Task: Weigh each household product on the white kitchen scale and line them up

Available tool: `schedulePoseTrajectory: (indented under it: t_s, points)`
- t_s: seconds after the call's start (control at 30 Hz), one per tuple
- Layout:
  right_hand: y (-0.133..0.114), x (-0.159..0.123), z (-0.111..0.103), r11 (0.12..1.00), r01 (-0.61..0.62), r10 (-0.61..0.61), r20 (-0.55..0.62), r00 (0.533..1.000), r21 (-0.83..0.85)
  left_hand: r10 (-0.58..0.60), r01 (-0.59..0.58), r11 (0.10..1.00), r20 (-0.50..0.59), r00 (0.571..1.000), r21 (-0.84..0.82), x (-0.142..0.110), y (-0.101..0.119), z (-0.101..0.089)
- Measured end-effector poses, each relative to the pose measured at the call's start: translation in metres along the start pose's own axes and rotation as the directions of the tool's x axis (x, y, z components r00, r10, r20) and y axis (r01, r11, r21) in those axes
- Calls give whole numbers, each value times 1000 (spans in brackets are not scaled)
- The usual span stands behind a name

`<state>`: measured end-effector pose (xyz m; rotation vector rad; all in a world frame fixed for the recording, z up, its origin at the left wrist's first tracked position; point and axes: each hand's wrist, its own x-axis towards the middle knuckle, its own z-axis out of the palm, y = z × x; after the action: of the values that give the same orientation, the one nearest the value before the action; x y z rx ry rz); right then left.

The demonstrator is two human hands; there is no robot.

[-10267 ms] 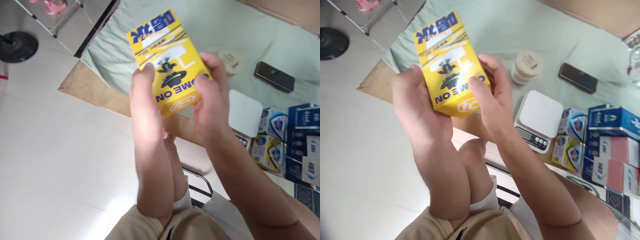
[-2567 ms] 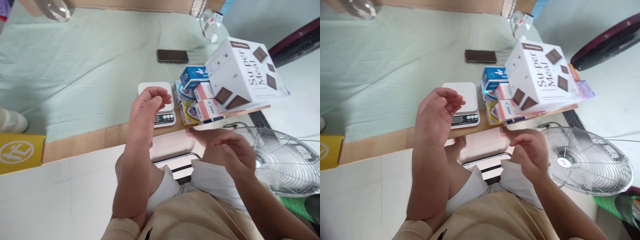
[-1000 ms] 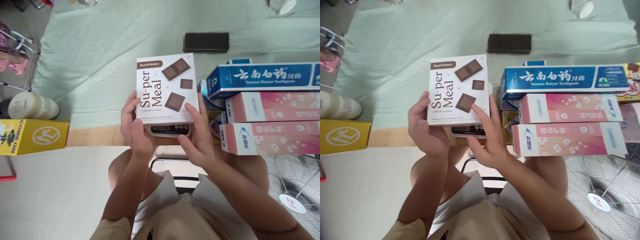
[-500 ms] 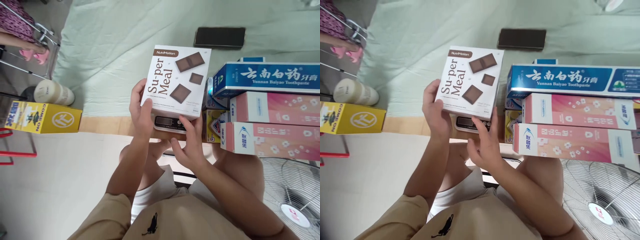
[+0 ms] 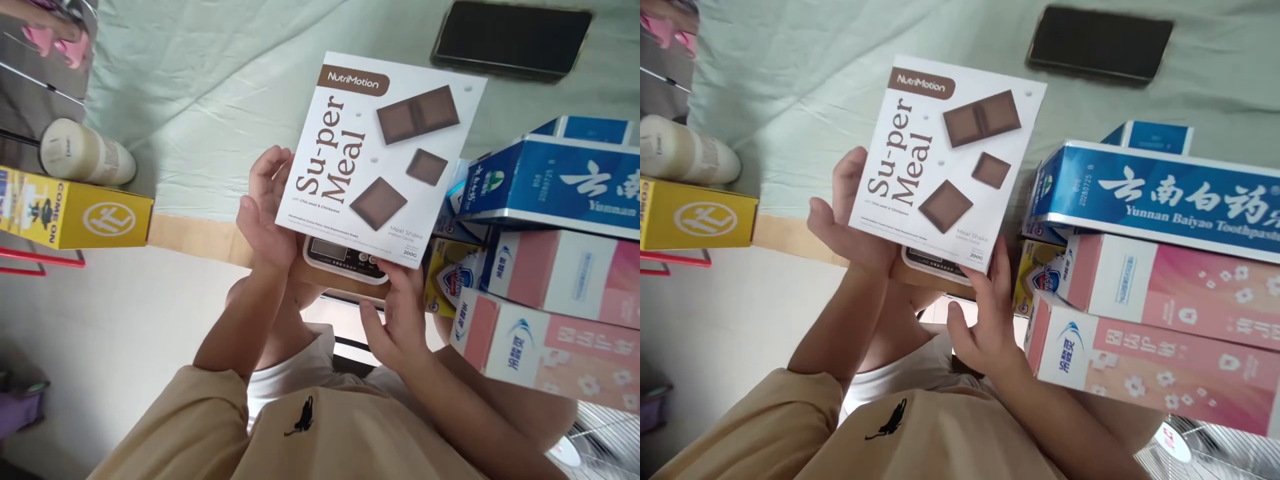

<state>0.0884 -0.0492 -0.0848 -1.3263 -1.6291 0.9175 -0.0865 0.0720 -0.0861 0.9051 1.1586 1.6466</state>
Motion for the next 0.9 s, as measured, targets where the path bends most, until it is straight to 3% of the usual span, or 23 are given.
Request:
schedulePoseTrajectory:
  t_s: [0.1, 0.23, 0.4, 0.63, 0.73, 0.9]
  points:
    - [4, 0, 3, 1000, -6, 7, -4, 1000, 19, 6, 2, 996, 84, 996, -94, -1, 5, -2]
    - [9, -5, 13, 996, -21, 30, -104, 994, 87, 51, -48, 998, 78, 996, -39, -9, 8, -4]
    - [12, -6, 22, 997, 54, -42, -174, 984, 64, 79, -71, 996, 144, 986, -56, -11, 8, -12]
    - [4, 8, 13, 999, 42, -37, -143, 989, 30, 69, -64, 997, 242, 968, -31, -7, 10, -12]
    - [-2, 16, 16, 995, 90, -83, -131, 988, 47, 81, -74, 997, 284, 956, -36, -9, 12, -7]
    - [-13, 24, 30, 986, 142, -128, -156, 979, 82, 55, -48, 998, 187, 981, -41, -6, 20, -16]
